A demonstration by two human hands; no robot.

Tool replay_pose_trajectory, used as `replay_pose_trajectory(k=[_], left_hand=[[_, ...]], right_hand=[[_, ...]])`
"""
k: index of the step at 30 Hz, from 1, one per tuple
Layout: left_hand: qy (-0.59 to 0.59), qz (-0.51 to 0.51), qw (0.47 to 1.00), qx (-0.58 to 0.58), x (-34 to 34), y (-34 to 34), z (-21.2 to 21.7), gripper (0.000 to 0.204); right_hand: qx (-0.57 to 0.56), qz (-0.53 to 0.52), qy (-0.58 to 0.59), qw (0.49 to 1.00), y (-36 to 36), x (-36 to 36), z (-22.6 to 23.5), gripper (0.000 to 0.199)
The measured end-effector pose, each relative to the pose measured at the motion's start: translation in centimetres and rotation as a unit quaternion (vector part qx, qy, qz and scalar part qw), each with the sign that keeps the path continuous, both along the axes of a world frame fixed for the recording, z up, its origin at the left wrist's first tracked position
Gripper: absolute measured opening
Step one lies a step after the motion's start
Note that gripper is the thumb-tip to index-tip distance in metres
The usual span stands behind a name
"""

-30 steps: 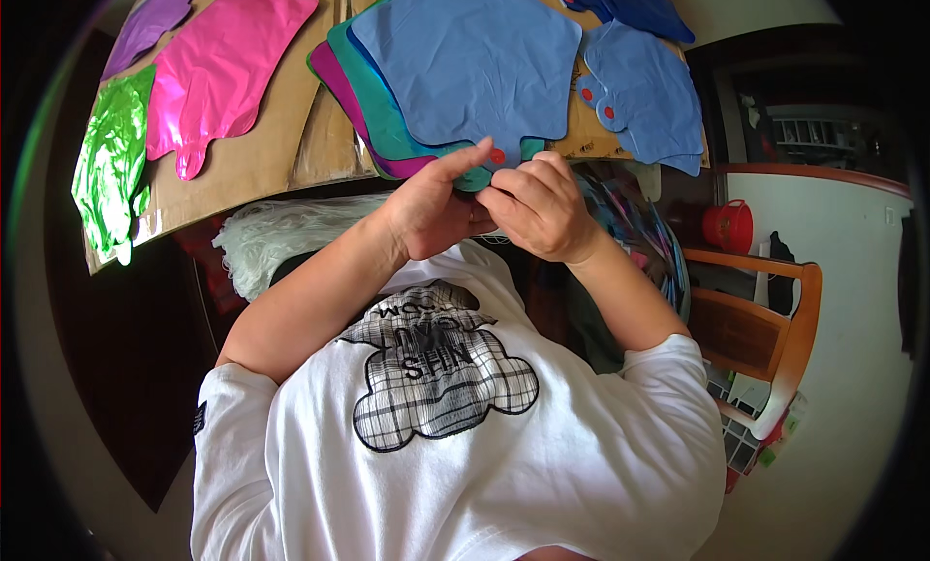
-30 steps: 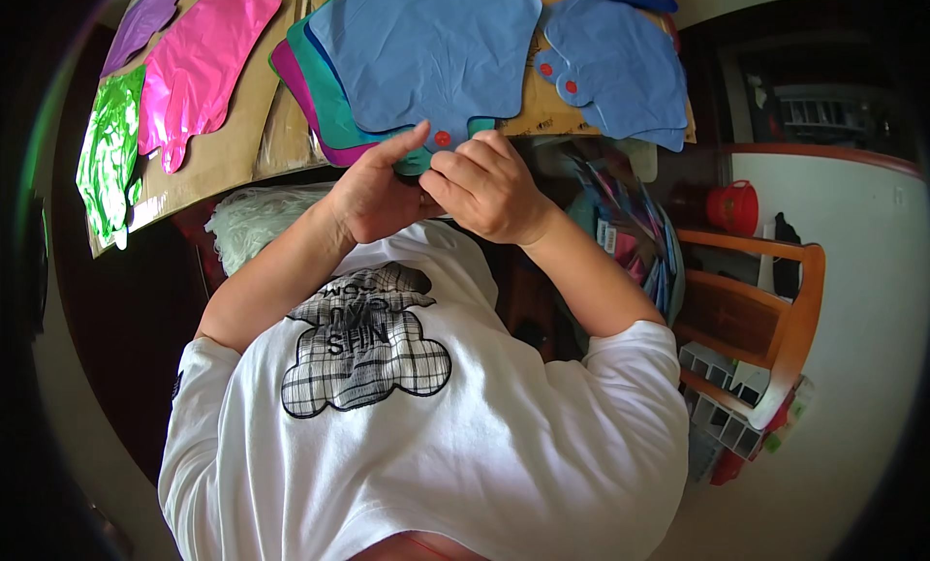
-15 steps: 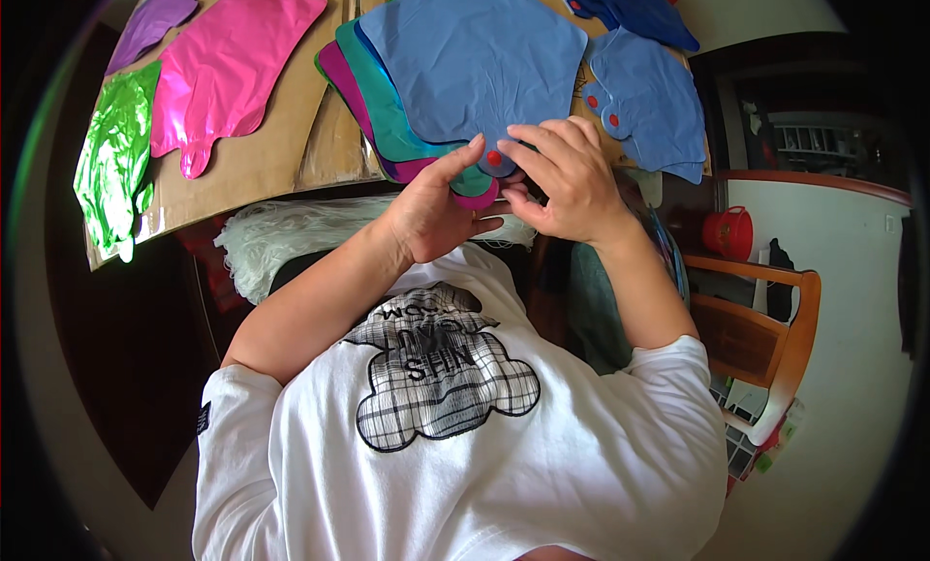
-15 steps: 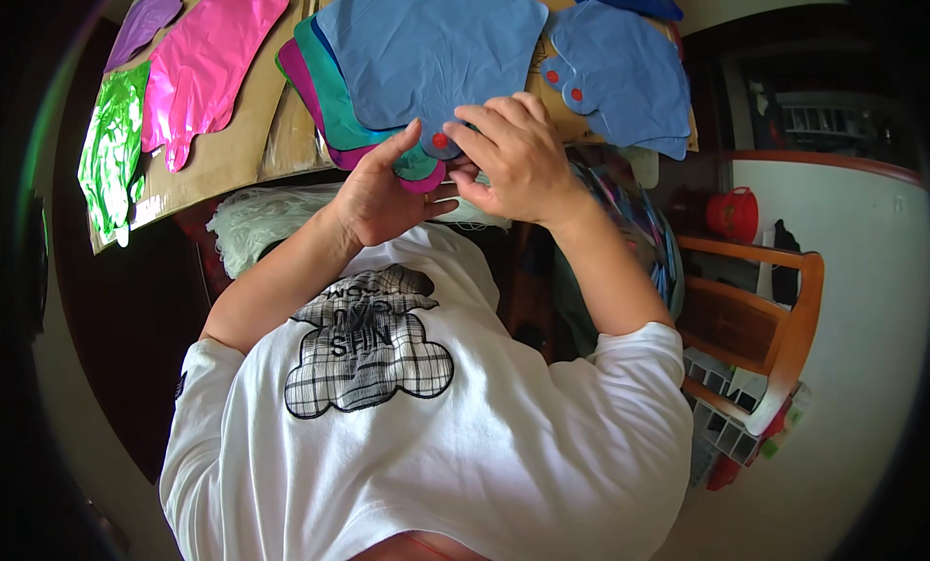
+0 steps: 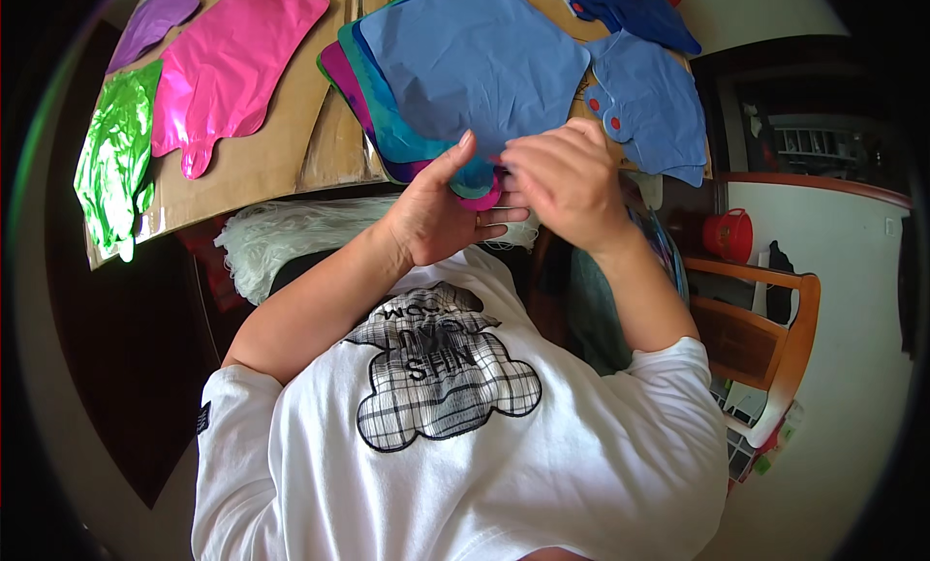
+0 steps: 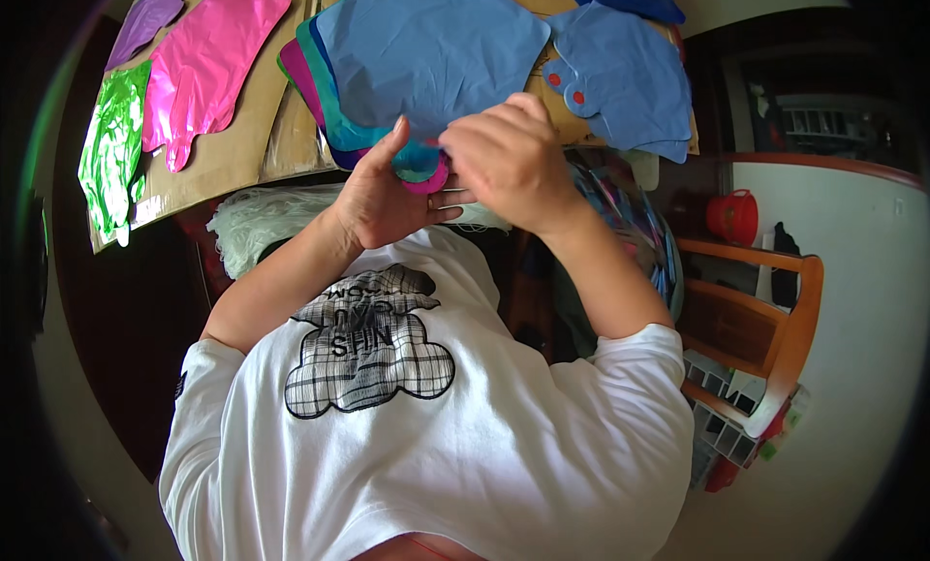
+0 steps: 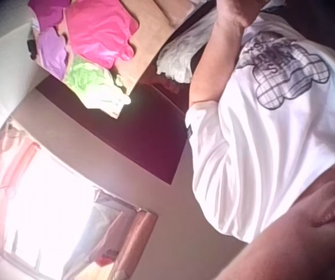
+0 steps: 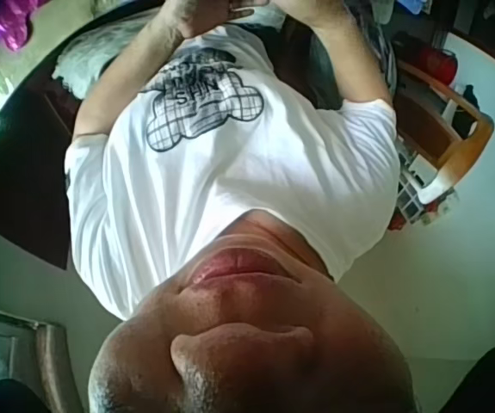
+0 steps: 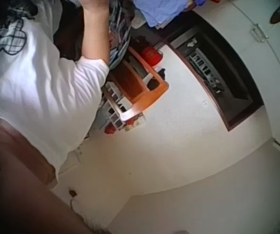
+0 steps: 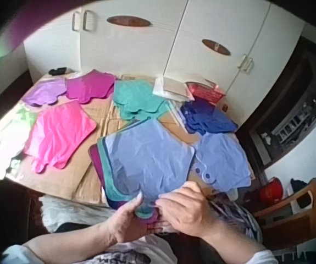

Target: Folding and packaging colorful star-shaped foil balloons into plastic sleeves.

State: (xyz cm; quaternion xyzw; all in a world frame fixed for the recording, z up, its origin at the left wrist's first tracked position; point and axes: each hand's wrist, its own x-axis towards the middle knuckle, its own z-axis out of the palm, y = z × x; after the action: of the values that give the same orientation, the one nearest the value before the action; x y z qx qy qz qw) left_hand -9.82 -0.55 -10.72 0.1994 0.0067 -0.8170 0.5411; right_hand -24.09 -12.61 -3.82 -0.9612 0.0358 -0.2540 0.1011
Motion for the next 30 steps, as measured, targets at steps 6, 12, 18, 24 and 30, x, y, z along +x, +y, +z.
replay_pose_trajectory(k=[6,12,18,24,30], left_hand=[[0.009,0.038,0.999,0.035,-0.2,0.0,-0.1,0.065],[-0.057,0.024,0.998,0.023,-0.3,-0.1,-0.1,0.033],[-0.038,-0.032,0.999,0.021,0.2,2.4,2.6,0.026],[-0.089,-0.12,0.988,0.027,0.3,4.2,2.7,0.028],[-0.086,-0.122,0.988,-0.029,1.6,5.6,1.0,0.039]], right_hand=[[-0.07,0.034,0.028,0.997,1.7,0.3,-1.9,0.021],[0.051,-0.017,-0.061,0.997,1.4,-0.2,-0.4,0.012],[0.646,-0.228,0.096,0.722,-0.7,-5.3,-1.4,0.043],[0.835,-0.131,-0.074,0.529,-1.1,-1.7,-0.7,0.033],[0.742,-0.199,-0.047,0.638,-1.8,-0.4,-2.0,0.027]])
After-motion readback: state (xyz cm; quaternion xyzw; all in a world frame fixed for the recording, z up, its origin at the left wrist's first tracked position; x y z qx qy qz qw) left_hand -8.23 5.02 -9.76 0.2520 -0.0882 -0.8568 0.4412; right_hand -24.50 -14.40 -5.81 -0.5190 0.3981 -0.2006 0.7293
